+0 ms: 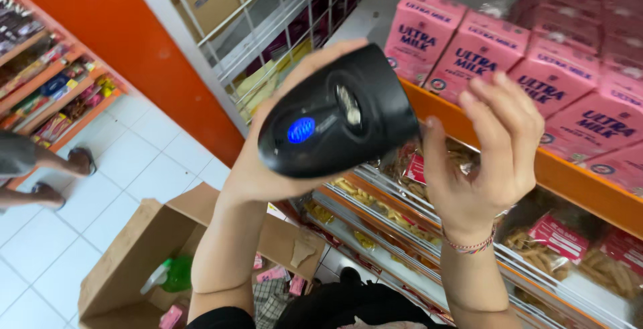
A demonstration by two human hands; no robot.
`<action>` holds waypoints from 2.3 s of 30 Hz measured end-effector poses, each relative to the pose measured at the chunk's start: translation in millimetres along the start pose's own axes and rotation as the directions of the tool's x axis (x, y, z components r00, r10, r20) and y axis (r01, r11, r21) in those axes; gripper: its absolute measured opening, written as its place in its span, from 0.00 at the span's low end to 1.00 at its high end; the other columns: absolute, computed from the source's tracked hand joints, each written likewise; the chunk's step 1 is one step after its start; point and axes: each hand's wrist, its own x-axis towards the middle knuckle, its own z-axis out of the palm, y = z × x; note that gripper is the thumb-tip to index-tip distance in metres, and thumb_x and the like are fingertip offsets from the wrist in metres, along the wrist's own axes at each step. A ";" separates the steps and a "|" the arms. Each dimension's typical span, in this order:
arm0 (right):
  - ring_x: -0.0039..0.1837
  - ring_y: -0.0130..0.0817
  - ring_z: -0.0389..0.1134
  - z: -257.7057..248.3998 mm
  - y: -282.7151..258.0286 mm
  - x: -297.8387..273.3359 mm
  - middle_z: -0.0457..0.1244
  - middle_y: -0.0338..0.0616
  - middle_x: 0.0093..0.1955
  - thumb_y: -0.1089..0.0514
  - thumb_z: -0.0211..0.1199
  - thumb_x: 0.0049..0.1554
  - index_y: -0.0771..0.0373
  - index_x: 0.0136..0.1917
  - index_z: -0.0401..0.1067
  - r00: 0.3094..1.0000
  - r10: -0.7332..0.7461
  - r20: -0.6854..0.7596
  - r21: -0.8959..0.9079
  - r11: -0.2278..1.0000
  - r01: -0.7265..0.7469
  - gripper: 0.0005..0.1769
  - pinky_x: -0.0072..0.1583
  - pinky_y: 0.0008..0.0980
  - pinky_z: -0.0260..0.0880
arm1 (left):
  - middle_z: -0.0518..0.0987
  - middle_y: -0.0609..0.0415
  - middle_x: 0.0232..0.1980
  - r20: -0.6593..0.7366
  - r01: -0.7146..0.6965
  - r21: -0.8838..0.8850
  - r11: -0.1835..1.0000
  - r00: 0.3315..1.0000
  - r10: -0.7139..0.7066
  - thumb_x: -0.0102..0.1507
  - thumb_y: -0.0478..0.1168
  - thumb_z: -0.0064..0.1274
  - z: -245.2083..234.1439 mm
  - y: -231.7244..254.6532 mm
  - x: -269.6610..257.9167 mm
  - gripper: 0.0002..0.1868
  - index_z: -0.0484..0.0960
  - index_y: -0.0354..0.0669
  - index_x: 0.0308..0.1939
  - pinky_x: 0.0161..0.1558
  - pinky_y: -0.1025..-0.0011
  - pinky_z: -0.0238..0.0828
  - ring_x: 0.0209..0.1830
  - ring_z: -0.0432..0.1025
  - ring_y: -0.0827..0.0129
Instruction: The person repeatedly picks up pink milk cartons from a cardboard box, scans them with a handheld barcode scanner, and places them onto a refrigerated shelf. The person occasionally wipes the cartons with a cloth before scanning and arranging them in neat rows.
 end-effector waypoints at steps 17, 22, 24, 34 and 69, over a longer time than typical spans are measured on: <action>0.49 0.35 0.72 132.1 -101.2 -149.9 0.68 0.48 0.51 0.71 0.66 0.57 0.67 0.56 0.75 0.673 -0.294 0.679 0.699 0.538 -0.470 0.13 0.53 0.29 0.72 | 0.84 0.59 0.44 -0.904 0.530 -0.043 0.847 0.341 -0.260 0.52 0.32 0.70 27.6 -21.4 -326.3 0.24 0.82 0.35 0.51 0.50 0.75 0.75 0.43 0.77 0.77; 0.45 0.34 0.71 177.1 -150.5 -229.3 0.67 0.46 0.45 0.67 0.66 0.57 0.66 0.56 0.75 0.369 -0.552 0.748 0.645 0.471 -0.601 0.12 0.49 0.30 0.72 | 0.84 0.57 0.40 -0.970 0.508 -0.150 0.848 0.092 -0.227 0.54 0.30 0.69 44.3 -60.6 -410.3 0.17 0.84 0.35 0.46 0.47 0.73 0.76 0.39 0.77 0.76; 0.45 0.40 0.71 197.4 -170.6 -270.2 0.66 0.49 0.45 0.66 0.66 0.56 0.67 0.56 0.75 0.282 -0.573 0.769 0.616 0.548 -0.566 0.14 0.48 0.35 0.72 | 0.84 0.57 0.40 -0.973 0.513 -0.180 0.839 0.034 -0.229 0.55 0.30 0.68 50.4 -74.4 -433.4 0.15 0.85 0.35 0.45 0.47 0.73 0.76 0.39 0.77 0.75; 0.60 0.50 0.68 328.1 -196.8 -522.6 0.65 0.53 0.55 0.64 0.59 0.59 0.67 0.55 0.71 0.164 -0.410 0.897 0.395 0.911 0.119 0.10 0.54 0.42 0.74 | 0.82 0.57 0.36 -0.939 0.341 -0.336 0.878 -0.188 -0.287 0.55 0.31 0.68 76.7 -127.9 -483.1 0.13 0.84 0.33 0.43 0.40 0.73 0.74 0.34 0.75 0.75; 0.51 0.48 0.69 119.3 -121.5 -255.3 0.64 0.52 0.55 0.31 0.63 0.60 0.58 0.69 0.63 0.149 -0.125 0.981 0.024 -0.682 -0.731 0.37 0.52 0.45 0.70 | 0.81 0.49 0.34 -0.823 0.284 -0.444 0.850 0.245 -0.512 0.62 0.28 0.57 67.5 -72.8 -397.4 0.14 0.77 0.31 0.52 0.38 0.69 0.76 0.32 0.78 0.68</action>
